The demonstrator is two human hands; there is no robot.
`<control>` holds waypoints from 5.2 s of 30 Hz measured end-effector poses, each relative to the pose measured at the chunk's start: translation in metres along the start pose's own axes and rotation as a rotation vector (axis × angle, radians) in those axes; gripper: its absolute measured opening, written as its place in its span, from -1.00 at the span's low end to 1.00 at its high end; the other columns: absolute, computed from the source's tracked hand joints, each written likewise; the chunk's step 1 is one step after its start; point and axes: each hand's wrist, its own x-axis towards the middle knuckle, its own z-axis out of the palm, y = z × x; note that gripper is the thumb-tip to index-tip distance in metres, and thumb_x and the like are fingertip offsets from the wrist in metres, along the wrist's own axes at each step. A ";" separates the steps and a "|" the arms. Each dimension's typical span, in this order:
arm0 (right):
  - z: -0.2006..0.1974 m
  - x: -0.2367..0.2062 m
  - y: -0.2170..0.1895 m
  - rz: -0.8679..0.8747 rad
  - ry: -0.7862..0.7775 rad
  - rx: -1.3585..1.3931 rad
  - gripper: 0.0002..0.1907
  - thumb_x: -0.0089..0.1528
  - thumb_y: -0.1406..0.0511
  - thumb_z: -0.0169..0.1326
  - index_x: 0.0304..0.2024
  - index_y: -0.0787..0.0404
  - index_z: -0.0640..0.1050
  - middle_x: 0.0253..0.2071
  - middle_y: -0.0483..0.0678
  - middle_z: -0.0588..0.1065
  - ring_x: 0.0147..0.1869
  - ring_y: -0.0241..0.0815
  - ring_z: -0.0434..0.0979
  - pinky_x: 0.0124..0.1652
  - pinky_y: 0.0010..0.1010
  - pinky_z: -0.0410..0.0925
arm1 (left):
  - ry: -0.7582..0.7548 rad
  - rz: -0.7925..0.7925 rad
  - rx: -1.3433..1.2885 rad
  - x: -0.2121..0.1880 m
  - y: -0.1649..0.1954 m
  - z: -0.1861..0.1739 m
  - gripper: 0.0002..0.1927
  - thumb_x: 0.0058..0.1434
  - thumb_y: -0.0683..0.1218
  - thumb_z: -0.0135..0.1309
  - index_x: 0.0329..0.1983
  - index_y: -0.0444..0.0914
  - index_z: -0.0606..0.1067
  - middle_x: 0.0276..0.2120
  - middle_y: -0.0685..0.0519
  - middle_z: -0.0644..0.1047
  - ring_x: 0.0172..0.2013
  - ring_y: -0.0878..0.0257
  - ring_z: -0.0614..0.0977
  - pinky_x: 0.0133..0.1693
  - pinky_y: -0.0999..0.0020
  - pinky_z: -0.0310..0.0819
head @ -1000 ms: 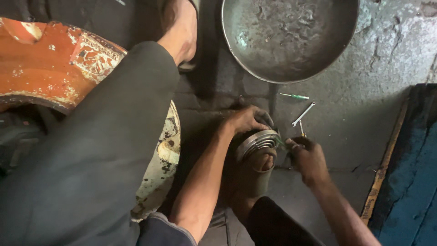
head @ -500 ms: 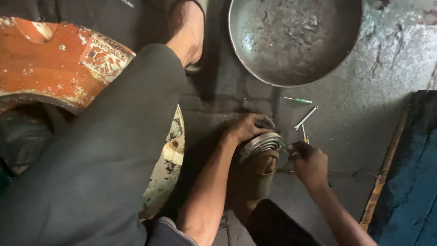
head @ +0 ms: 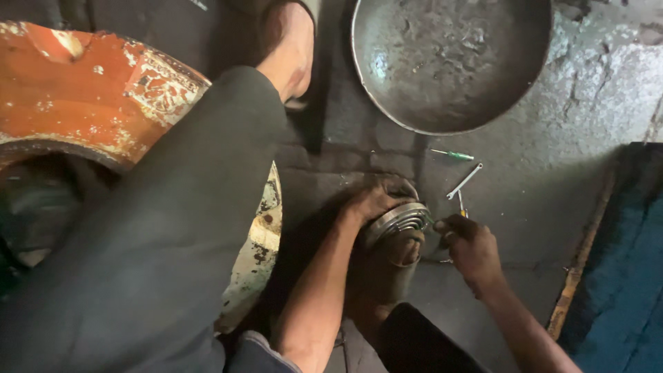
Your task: The person uses a screwdriver and a wrench to adjust a cylindrical metal component with concentric rings, resting it between their feet. They repeatedly dip their hand into a metal basin of water to wet the part while working.
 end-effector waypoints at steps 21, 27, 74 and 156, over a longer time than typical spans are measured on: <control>0.015 -0.009 0.015 -0.462 0.164 -0.432 -0.62 0.08 0.39 0.05 -0.06 0.12 0.64 -0.22 0.11 0.63 -0.21 0.21 0.63 -0.18 -0.01 0.48 | -0.190 -0.080 -0.460 0.009 -0.018 0.000 -0.86 0.23 -0.16 0.26 -0.16 -0.28 0.61 -0.21 0.08 0.65 -0.13 0.28 0.62 0.00 0.35 0.49; 0.009 0.003 0.017 -0.182 0.012 -0.259 -0.73 0.27 0.29 0.01 -0.08 0.13 0.68 -0.41 0.10 0.63 -0.35 0.06 0.67 -0.26 -0.13 0.48 | -0.165 -0.092 -0.389 0.012 -0.014 -0.002 -0.85 0.21 -0.17 0.26 -0.15 -0.26 0.63 -0.19 0.09 0.66 -0.11 0.31 0.63 0.01 0.36 0.50; 0.002 0.012 0.021 0.293 -0.131 0.349 -0.75 0.34 0.19 0.11 -0.05 0.20 0.62 -0.42 0.04 0.53 -0.49 -0.14 0.43 -0.46 -0.25 0.27 | -0.149 -0.099 -0.087 0.012 -0.008 -0.006 -0.78 0.22 0.00 0.26 -0.15 -0.19 0.69 -0.21 0.09 0.70 -0.14 0.31 0.67 -0.04 0.33 0.53; -0.003 0.013 0.045 0.192 -0.203 0.317 -0.65 0.46 0.15 0.01 0.01 0.34 0.56 -0.48 0.07 0.41 -0.32 0.28 0.17 -0.42 0.03 0.14 | -0.178 -0.106 -0.051 0.016 0.004 -0.012 -0.76 0.12 -0.05 0.34 -0.16 -0.21 0.71 -0.20 0.06 0.71 -0.13 0.29 0.66 -0.01 0.37 0.50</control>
